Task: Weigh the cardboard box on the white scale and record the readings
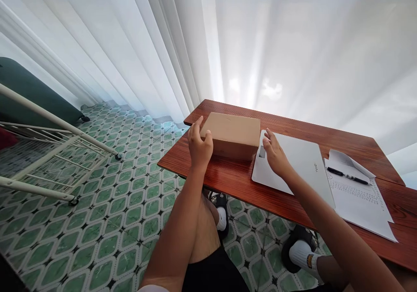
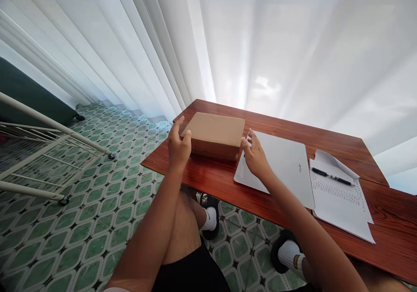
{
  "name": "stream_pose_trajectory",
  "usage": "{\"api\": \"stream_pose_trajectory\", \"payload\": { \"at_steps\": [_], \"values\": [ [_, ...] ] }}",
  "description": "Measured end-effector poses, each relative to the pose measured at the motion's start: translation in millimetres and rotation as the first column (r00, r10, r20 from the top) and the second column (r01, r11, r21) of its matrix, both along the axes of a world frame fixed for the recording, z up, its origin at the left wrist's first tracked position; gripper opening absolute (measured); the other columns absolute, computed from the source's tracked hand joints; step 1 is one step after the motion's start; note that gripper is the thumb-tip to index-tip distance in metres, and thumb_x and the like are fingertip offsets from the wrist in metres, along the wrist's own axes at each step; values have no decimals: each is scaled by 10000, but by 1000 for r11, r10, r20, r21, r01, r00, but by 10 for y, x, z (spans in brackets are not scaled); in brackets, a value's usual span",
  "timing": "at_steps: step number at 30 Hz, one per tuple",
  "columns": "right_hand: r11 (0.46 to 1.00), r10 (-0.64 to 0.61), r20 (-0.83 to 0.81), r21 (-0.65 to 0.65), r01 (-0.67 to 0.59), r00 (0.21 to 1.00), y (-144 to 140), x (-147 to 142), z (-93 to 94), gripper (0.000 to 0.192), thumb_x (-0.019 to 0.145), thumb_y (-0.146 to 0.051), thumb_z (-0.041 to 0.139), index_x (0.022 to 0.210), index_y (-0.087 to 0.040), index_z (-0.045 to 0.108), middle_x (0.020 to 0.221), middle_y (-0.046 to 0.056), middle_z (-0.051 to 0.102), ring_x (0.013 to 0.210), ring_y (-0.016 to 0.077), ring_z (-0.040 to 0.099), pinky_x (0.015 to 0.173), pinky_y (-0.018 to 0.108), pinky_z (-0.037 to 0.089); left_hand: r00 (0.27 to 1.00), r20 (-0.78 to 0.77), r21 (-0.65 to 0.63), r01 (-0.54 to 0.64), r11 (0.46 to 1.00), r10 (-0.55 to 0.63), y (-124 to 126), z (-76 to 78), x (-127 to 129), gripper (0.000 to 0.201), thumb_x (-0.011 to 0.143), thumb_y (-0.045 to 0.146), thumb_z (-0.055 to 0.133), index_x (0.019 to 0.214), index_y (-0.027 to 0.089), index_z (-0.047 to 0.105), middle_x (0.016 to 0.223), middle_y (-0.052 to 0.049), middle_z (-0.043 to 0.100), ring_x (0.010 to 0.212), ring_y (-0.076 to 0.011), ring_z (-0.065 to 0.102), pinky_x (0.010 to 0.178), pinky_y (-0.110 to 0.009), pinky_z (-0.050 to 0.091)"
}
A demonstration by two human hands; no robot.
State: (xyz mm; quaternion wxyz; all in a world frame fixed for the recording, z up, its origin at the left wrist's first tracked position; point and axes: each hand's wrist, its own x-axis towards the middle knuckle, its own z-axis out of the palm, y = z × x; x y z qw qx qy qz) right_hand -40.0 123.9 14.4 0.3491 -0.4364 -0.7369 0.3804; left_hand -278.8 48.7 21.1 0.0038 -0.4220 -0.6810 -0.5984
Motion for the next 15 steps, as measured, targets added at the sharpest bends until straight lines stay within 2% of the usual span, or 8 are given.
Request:
{"api": "stream_pose_trajectory", "payload": {
  "at_steps": [3, 7, 11, 15],
  "values": [
    [998, 3, 34, -56, -1, 999, -11, -82, -11, 907, 911, -792, 351, 1601, -213, 241, 1628, 112, 290, 1461, 336, 347, 1206, 549, 286, 994, 108, -17, 30, 999, -28, 8, -17, -20, 485, 900, 240, 504, 1382, 203, 538, 1452, -73, 534, 1383, -253, 448, 1202, -406, 325],
    [994, 40, 73, -104, -32, 997, -23, -159, -33, 956, 903, -790, 362, 1610, -167, 199, 1644, 114, 243, 1496, 317, 278, 1244, 521, 208, 964, 257, -49, 83, 995, -68, 10, -41, -36, 472, 906, 281, 560, 1372, 219, 531, 1464, -84, 517, 1381, -266, 445, 1180, -425, 348],
    [993, 95, 63, -77, -90, 993, -62, -211, -29, 791, 957, -701, 344, 1589, -231, 266, 1610, 76, 338, 1478, 304, 321, 1233, 522, 237, 935, 348, -115, 105, 988, -59, -4, -40, -21, 523, 903, 290, 599, 1410, 229, 482, 1496, -89, 476, 1387, -286, 425, 1173, -448, 347],
    [990, 92, 53, -111, -86, 994, -80, -227, -30, 677, 983, -647, 325, 1571, -314, 293, 1562, 36, 423, 1435, 311, 391, 1202, 551, 289, 893, 449, -178, 88, 980, 1, -7, -5, 9, 645, 895, 282, 626, 1483, 200, 371, 1523, -114, 433, 1381, -288, 436, 1158, -416, 370]
  ]
}}
